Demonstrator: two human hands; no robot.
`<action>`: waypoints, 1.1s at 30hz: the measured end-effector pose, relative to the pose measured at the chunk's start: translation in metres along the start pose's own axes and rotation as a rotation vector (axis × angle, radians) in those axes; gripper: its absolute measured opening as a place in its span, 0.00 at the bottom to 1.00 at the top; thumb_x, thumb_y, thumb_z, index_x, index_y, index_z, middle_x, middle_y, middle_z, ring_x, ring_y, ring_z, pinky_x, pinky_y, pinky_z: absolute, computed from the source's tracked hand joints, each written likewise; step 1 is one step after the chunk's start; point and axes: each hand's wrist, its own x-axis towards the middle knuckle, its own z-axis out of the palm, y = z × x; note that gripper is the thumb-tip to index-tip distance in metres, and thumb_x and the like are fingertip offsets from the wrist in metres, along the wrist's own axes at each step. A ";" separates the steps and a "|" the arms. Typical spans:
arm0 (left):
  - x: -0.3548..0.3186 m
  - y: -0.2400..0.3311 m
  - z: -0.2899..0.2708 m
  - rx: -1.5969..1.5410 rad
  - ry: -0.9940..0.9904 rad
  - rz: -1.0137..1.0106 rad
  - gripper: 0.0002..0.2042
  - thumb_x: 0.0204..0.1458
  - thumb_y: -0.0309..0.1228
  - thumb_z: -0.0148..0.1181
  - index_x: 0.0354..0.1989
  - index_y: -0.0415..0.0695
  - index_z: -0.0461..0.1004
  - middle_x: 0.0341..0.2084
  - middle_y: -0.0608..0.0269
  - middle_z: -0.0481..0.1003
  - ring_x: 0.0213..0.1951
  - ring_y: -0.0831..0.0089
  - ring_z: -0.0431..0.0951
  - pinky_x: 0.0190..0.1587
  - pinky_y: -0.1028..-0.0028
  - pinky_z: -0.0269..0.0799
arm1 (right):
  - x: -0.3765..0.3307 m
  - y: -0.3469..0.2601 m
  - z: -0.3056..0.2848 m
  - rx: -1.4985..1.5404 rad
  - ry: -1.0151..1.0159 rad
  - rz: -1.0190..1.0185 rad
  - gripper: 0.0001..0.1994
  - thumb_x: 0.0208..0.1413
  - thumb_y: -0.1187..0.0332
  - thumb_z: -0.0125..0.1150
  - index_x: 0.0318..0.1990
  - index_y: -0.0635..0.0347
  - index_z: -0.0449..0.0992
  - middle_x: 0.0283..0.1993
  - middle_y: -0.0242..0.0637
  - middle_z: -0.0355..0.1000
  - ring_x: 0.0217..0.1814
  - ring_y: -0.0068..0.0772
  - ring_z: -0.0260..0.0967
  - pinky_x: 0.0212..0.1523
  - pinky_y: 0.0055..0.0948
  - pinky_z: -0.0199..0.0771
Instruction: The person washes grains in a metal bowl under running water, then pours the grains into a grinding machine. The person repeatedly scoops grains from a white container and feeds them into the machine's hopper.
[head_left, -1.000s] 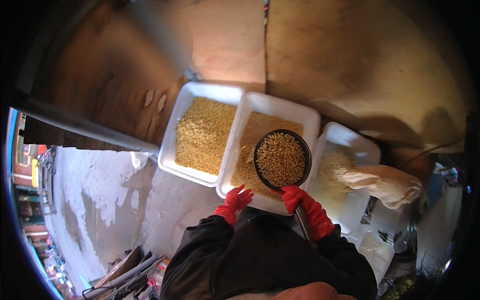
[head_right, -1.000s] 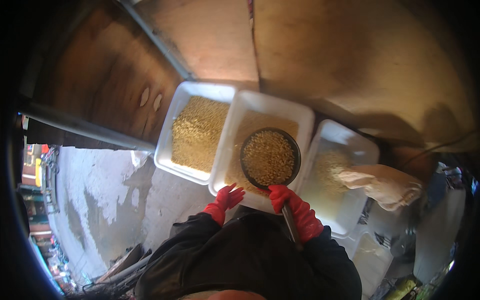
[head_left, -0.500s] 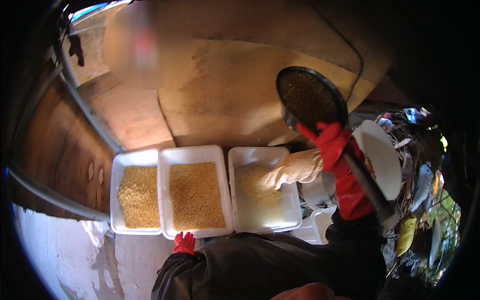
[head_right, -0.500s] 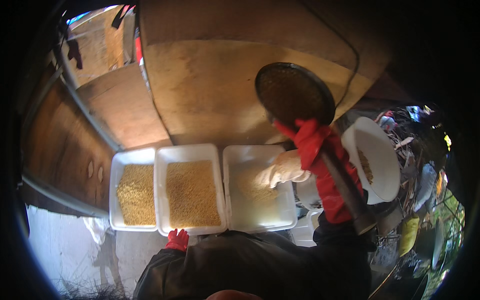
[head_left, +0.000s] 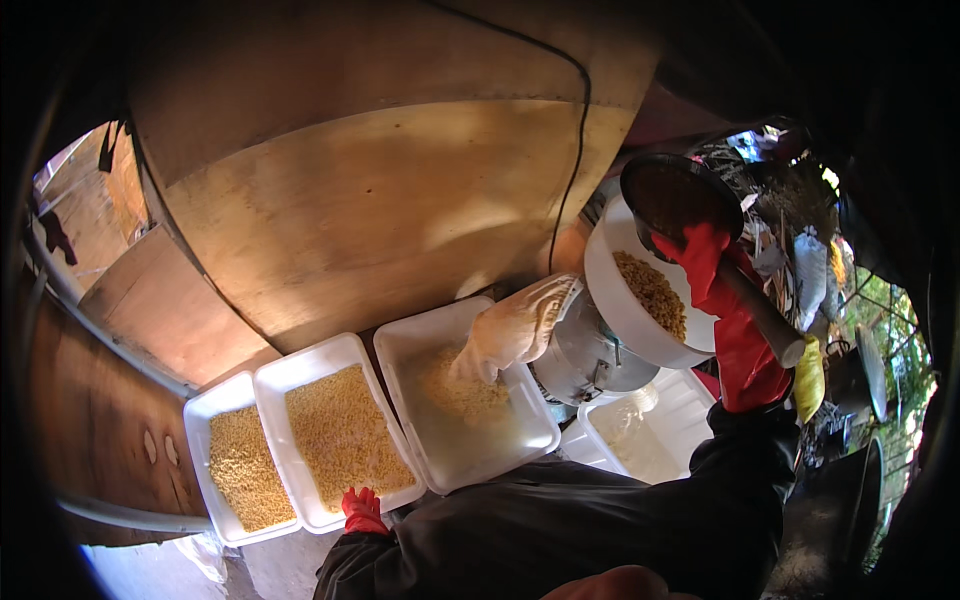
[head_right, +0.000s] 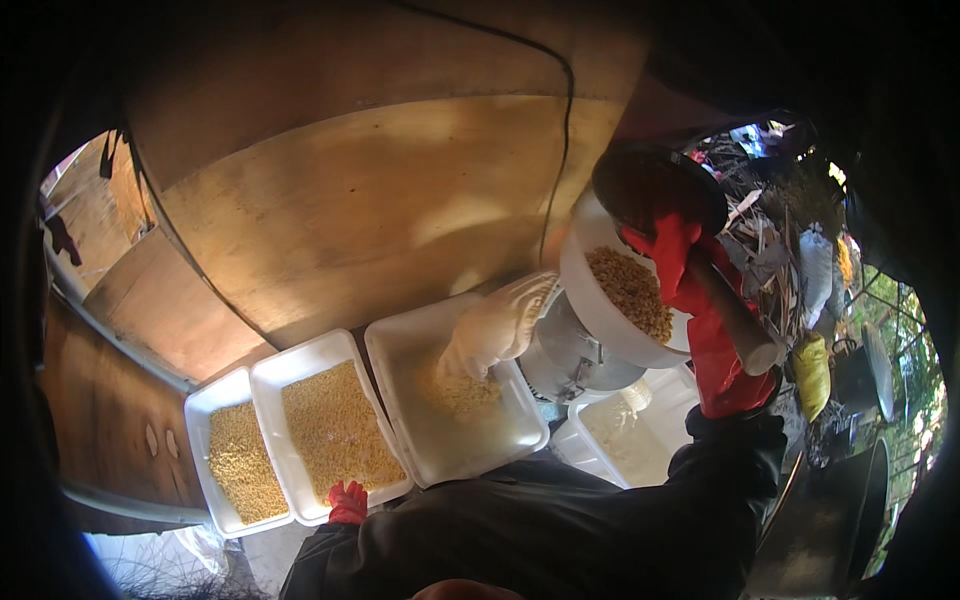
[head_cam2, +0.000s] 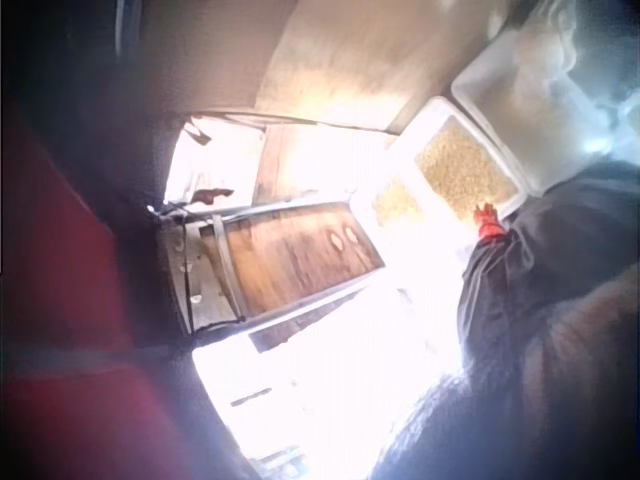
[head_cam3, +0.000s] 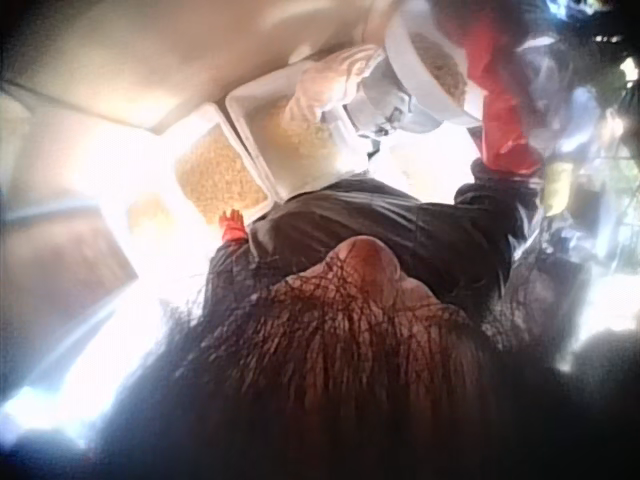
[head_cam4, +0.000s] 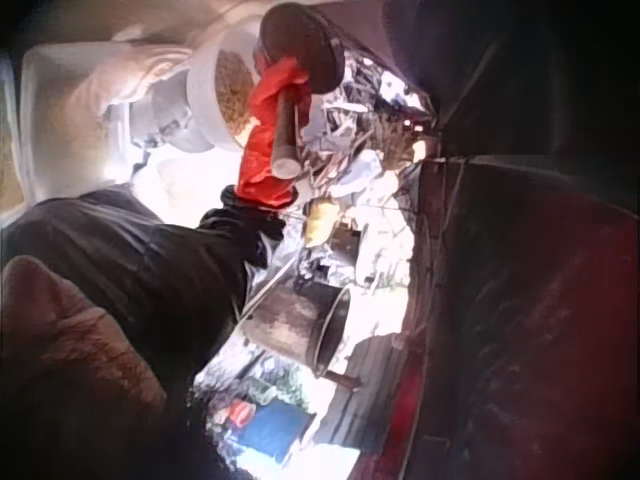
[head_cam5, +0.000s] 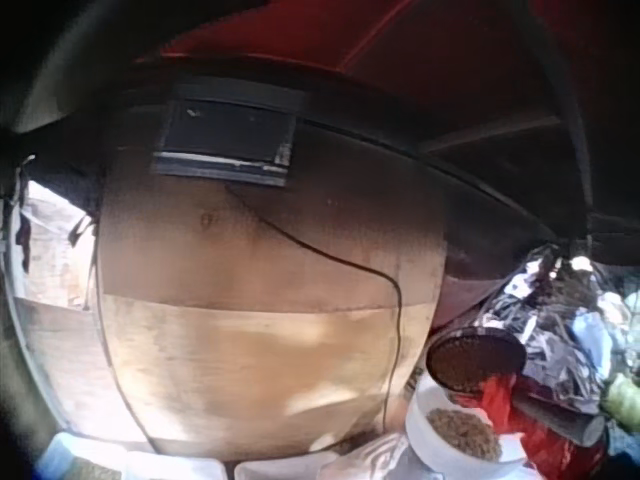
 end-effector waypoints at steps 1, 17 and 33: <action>-0.003 -0.001 0.003 0.021 0.002 -0.008 0.30 0.59 0.55 0.45 0.69 0.59 0.53 0.68 0.59 0.58 0.66 0.61 0.61 0.62 0.64 0.63 | -0.012 0.014 -0.004 0.019 -0.011 -0.015 0.47 0.49 0.79 0.60 0.74 0.52 0.38 0.45 0.37 0.76 0.42 0.30 0.77 0.49 0.26 0.77; -0.033 -0.006 0.065 0.191 0.000 0.025 0.24 0.61 0.51 0.43 0.64 0.60 0.60 0.61 0.61 0.68 0.59 0.60 0.70 0.54 0.61 0.71 | -0.101 -0.096 -0.099 -0.238 -0.253 -0.273 0.16 0.59 0.69 0.56 0.52 0.67 0.67 0.44 0.38 0.76 0.48 0.23 0.74 0.76 0.52 0.41; -0.056 -0.010 0.069 0.239 0.077 0.081 0.26 0.63 0.51 0.38 0.68 0.58 0.56 0.63 0.52 0.65 0.61 0.55 0.68 0.55 0.58 0.69 | -0.114 -0.087 -0.075 -0.497 0.022 -0.371 0.13 0.59 0.72 0.57 0.50 0.67 0.70 0.35 0.34 0.76 0.31 0.21 0.73 0.56 0.26 0.74</action>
